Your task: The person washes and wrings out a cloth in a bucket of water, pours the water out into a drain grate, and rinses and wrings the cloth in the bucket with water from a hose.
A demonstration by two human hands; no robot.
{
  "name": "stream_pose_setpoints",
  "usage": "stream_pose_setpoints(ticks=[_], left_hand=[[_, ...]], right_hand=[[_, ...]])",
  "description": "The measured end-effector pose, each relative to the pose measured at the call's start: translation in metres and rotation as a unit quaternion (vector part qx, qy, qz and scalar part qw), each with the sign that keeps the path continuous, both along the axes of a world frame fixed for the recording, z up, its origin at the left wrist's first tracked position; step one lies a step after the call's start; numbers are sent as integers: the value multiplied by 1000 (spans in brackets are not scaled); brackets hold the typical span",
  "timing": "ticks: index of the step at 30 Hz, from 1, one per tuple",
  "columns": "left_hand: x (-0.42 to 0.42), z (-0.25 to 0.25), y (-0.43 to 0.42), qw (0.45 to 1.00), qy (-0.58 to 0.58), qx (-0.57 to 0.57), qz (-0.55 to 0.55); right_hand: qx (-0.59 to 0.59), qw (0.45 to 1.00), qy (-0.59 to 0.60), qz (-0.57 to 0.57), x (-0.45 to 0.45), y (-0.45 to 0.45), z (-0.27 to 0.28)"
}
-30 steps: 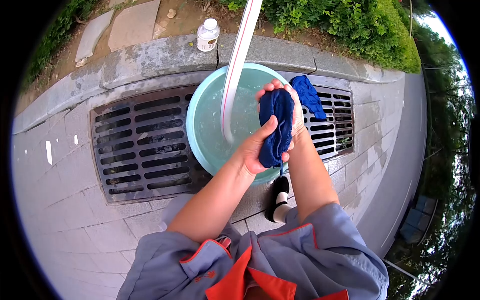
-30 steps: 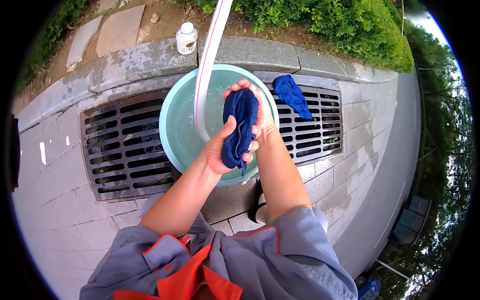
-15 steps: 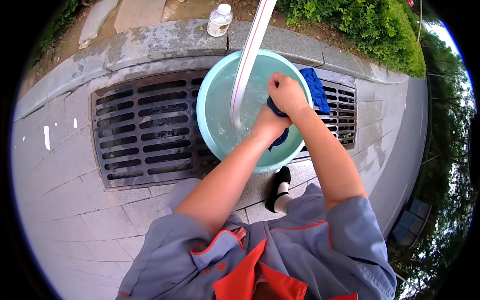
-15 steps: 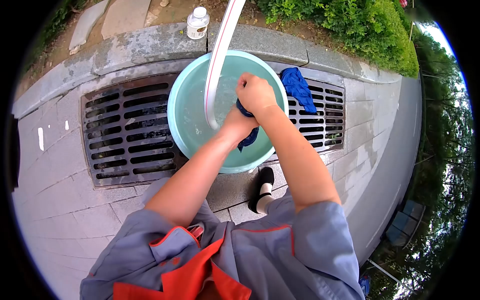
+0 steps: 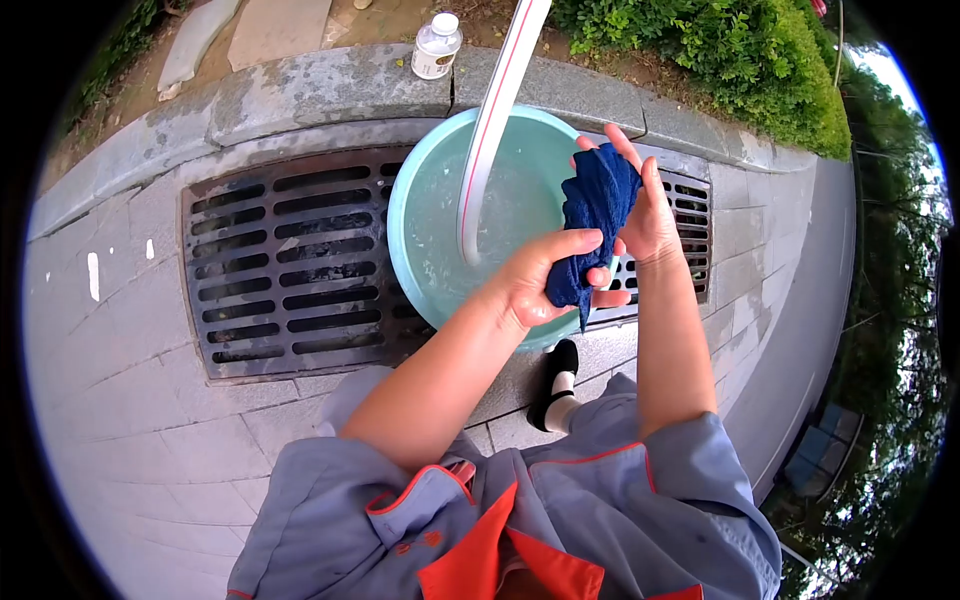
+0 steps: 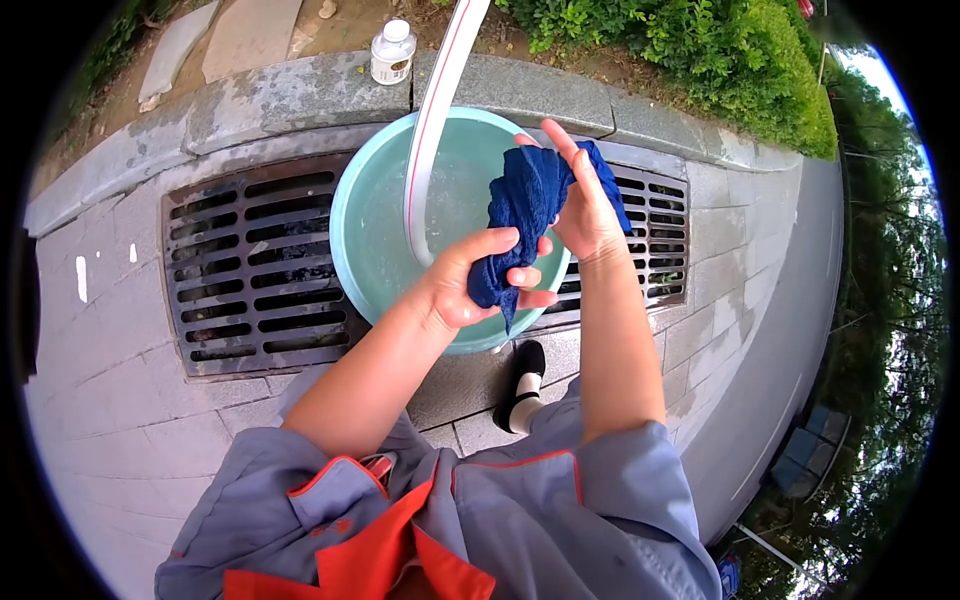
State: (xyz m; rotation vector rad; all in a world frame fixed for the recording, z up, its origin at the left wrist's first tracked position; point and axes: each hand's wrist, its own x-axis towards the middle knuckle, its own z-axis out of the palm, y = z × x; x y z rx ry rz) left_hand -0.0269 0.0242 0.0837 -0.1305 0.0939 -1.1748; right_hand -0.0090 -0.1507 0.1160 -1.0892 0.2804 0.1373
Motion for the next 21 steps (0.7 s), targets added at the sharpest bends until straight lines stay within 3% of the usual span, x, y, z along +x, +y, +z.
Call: stream_pose_setpoints(ticks=[2, 5, 8, 10, 12, 15, 17, 20, 21], left_hand=[[-9, -2, -4, 997, 39, -69, -22], [-18, 14, 2, 995, 32, -84, -36], [-22, 5, 2, 993, 27, -112, -38], [-15, -3, -3, 986, 29, -154, -50], [-11, 1, -3, 997, -21, -19, -76], [-7, -5, -10, 974, -125, 162, -100], [-6, 5, -9, 926, -191, 311, -96], [-7, -7, -13, 869, -273, 403, -86], [-7, -10, -13, 855, -283, 426, -86]], right_hand=[[230, 968, -70, 75, -2, 26, 5], [317, 940, -84, 95, 4, 29, -4], [296, 952, -42, 72, 15, 12, -2], [170, 982, 79, 23, 16, 17, 17], [-1, 978, 209, 16, 20, 15, 20], [-220, 942, 245, 66, 23, 24, 20], [-348, 897, 256, 97, 25, 30, 13], [-557, 799, 191, 122, 25, 40, 0], [-636, 740, 174, 134, 26, 45, -6]])
